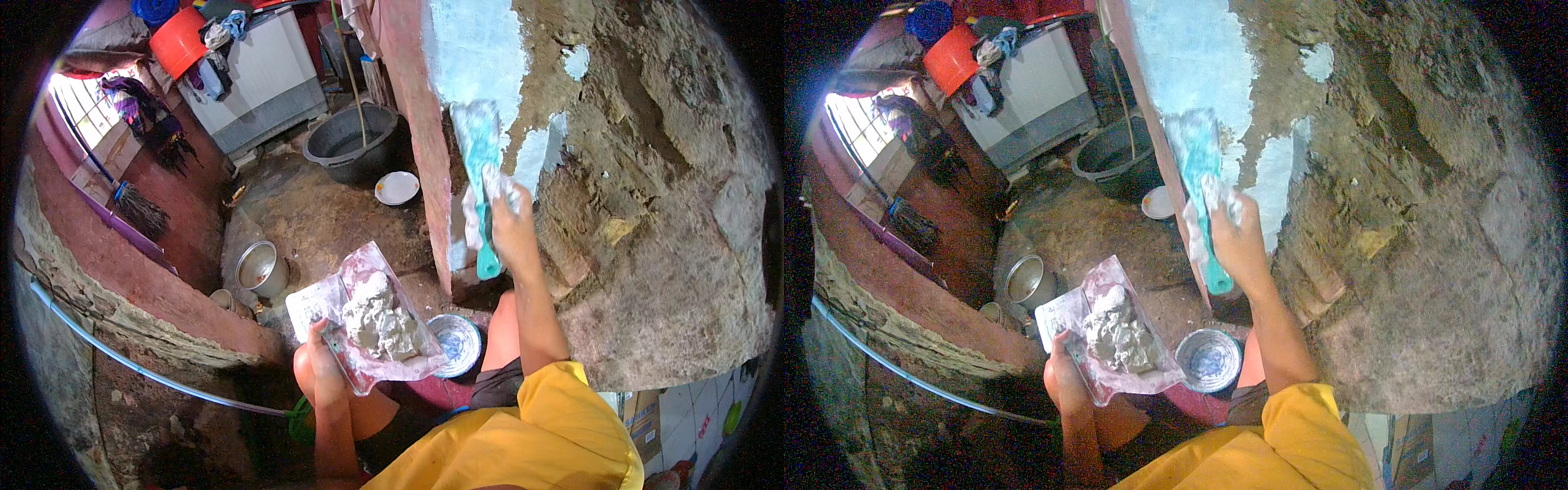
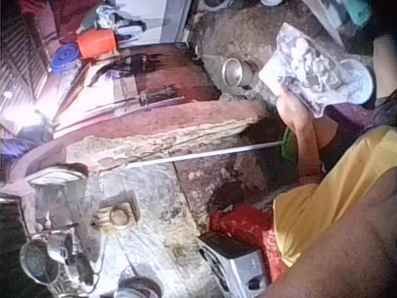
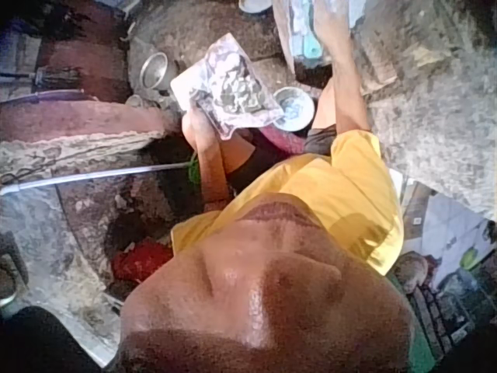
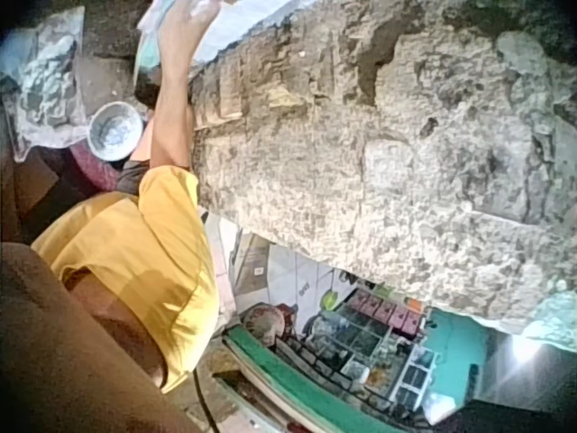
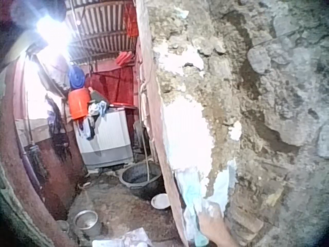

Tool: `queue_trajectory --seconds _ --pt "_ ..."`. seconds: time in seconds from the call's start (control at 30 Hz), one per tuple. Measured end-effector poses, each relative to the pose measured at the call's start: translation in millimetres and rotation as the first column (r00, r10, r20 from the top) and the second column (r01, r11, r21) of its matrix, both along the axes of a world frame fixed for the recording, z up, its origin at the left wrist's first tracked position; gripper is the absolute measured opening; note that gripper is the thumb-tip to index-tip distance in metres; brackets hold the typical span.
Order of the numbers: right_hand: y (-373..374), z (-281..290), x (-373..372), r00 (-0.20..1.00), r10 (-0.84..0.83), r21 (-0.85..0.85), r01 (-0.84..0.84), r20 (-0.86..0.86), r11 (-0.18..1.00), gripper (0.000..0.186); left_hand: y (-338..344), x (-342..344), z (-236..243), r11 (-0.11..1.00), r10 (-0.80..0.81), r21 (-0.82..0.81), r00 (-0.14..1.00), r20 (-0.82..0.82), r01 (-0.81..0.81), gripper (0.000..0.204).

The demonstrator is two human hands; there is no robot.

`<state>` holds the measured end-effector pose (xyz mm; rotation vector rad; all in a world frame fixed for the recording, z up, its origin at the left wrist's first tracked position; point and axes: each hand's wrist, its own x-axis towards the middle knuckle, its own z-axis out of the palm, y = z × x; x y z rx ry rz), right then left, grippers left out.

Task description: The person applies plaster to a rough brick wall using a scraper and a plastic board to hold the material.

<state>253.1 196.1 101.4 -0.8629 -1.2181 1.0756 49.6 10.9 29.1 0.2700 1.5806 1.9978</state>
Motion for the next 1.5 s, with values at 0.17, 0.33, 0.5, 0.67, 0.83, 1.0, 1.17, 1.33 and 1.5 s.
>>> queue_trajectory --seconds 0.17,0.33,0.5,0.67,0.83,1.0,1.17,1.33,1.5 --pt "28.6 34.5 -3.7 0.986 0.136 0.112 -0.126 -0.092 0.986 0.028 -4.5 -6.3 -11.5 0.999 -0.027 0.015 0.993 -0.113 0.029 0.036" --pt "46.9 6.9 -2.1 0.984 0.175 0.143 -0.168 -0.037 0.975 0.028 -0.6 -4.1 -3.0 0.998 -0.053 -0.04 0.998 -0.036 0.052 0.037" --pt "40.9 -23.9 9.1 0.995 0.079 0.055 -0.082 0.062 0.995 0.027 -3.6 -3.1 0.0 0.995 -0.025 -0.093 0.999 -0.026 0.023 0.038" --pt "35.0 29.3 2.8 0.998 0.036 0.09 -0.031 -0.058 0.995 0.028 -3.9 -7.1 -4.6 0.992 -0.005 -0.129 0.999 -0.049 -0.002 0.039" --pt "38.1 47.0 1.6 0.993 0.105 -0.01 -0.106 -0.059 0.994 0.037 -1.6 -2.8 -1.3 0.994 0.042 -0.102 0.998 -0.056 -0.048 0.033" --pt "44.8 -9.7 17.1 0.994 0.069 -0.029 -0.067 0.083 0.997 0.035 -1.9 -7.3 -7.0 0.996 -0.018 -0.088 1.0 -0.023 0.016 0.037" --pt "42.5 13.8 24.2 0.99 0.124 0.129 -0.132 0.074 0.983 0.029 -6.0 -1.9 1.3 0.995 -0.044 -0.086 0.998 -0.044 0.041 0.041" --pt "49.9 57.1 20.5 0.997 -0.009 0.13 -0.001 0.077 0.992 0.036 -2.4 -9.0 -9.2 0.993 -0.04 -0.113 0.994 -0.097 0.029 0.042" --pt "39.5 47.2 13.8 0.996 0.069 -0.028 -0.067 0.065 0.997 0.042 -5.0 -6.0 -6.4 0.995 -0.067 -0.085 0.994 -0.091 0.059 0.043"
